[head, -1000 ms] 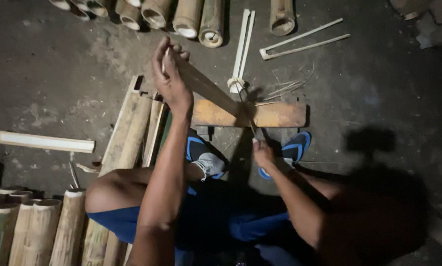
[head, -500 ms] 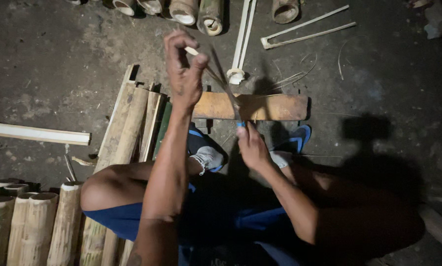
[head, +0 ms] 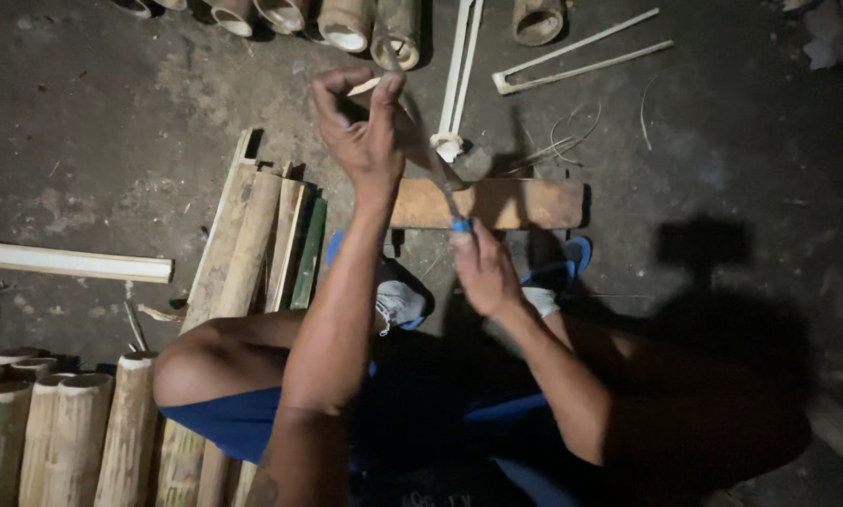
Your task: The person sits on the floor and repeatedly splits bamboo sections into thin strips using a long knife. They hold each bamboo piece against a wooden block, strike it with the knife, and separate the resulting strips, placing them aside.
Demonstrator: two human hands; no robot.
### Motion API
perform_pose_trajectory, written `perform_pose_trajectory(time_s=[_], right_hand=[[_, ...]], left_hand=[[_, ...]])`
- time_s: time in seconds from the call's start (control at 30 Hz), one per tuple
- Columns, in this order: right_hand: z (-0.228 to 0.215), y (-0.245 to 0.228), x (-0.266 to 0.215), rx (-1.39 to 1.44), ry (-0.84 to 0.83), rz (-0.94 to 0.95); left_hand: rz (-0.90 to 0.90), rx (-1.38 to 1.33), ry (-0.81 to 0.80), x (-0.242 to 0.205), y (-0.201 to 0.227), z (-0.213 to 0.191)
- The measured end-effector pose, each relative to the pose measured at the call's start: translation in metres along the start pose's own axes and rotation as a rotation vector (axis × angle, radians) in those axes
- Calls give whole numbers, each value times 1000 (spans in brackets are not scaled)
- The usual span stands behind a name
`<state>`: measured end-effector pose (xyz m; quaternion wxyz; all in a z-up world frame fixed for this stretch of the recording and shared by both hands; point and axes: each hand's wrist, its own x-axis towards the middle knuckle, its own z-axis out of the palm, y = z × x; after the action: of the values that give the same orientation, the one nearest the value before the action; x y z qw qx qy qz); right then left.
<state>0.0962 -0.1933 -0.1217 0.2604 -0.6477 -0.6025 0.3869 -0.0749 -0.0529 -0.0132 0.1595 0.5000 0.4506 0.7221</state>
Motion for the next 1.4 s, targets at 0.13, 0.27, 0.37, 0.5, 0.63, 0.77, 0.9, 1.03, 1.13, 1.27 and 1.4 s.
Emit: perform_pose_trajectory(time_s=[0.13, 0.27, 0.37, 0.5, 0.63, 0.77, 0.9, 1.03, 1.13, 1.27, 1.4], right_hand=[[-16, -48, 3, 152, -29, 98], [7, -8, 5, 201, 6, 67], [51, 62, 16, 44, 110, -38], [84, 170, 57, -137, 115, 190], [97, 238, 56, -242, 90, 304], [96, 248, 47, 141, 70, 459], [88, 245, 39, 258, -31, 533], [64, 246, 39, 261, -106, 518], [59, 239, 35, 303, -126, 582], [55, 230, 27, 417, -146, 631], [53, 232, 18, 468, -169, 653]], left_hand=[[-91, -110, 6, -7, 1, 5], [-10, 38, 113, -9, -6, 4], [-38, -36, 48, -5, -8, -1], [-191, -64, 93, 9, -19, -21], [-22, 234, 158, -2, -64, -31], [-476, 341, -280, -50, -119, -28], [-532, 338, -332, -70, -144, -30], [-295, 49, -225, -28, -124, -26], [-219, 21, -462, -2, -86, -35], [-141, 649, -728, -5, -53, -44], [-216, 71, -501, -47, -61, -38]])
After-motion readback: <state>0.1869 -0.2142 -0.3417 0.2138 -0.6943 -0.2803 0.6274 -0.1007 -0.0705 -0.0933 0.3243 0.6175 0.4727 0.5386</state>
